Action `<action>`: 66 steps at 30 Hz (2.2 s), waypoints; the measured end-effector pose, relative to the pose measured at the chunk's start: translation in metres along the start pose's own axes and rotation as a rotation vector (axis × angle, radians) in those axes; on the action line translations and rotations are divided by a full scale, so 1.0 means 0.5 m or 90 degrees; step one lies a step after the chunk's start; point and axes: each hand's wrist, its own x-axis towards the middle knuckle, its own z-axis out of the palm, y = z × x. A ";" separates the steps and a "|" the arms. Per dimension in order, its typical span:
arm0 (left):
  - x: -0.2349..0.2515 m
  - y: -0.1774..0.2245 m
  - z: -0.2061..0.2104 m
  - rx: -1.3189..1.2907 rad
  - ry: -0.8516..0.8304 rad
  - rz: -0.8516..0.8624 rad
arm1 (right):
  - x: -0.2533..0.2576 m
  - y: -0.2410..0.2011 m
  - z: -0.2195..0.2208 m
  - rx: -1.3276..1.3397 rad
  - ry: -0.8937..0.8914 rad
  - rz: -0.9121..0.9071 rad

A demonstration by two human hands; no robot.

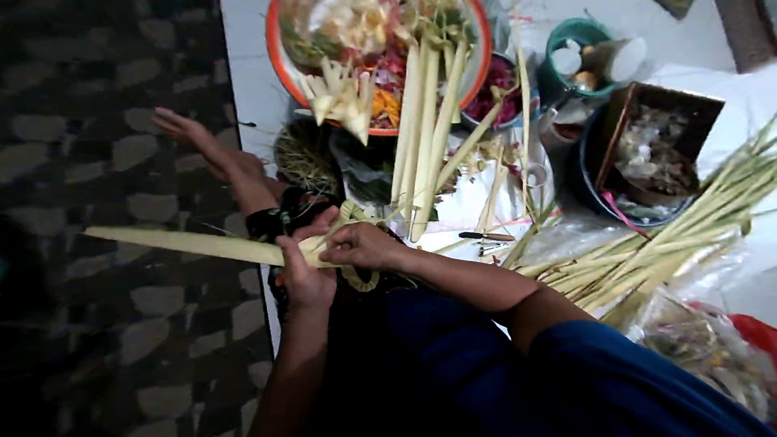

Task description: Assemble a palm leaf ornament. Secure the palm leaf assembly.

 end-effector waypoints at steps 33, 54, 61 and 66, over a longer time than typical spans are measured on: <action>-0.007 0.199 0.059 -0.041 0.227 0.229 | -0.481 0.446 -0.216 -0.598 0.320 0.360; -0.046 0.145 0.009 0.175 0.089 0.271 | -0.086 -0.106 -0.049 -0.290 -0.038 -0.191; -0.035 0.113 -0.035 0.146 0.102 0.281 | -0.001 -0.111 -0.008 -0.264 -0.160 -0.191; -0.018 0.090 -0.041 0.169 0.148 0.253 | 0.021 -0.076 0.011 -0.332 -0.109 -0.174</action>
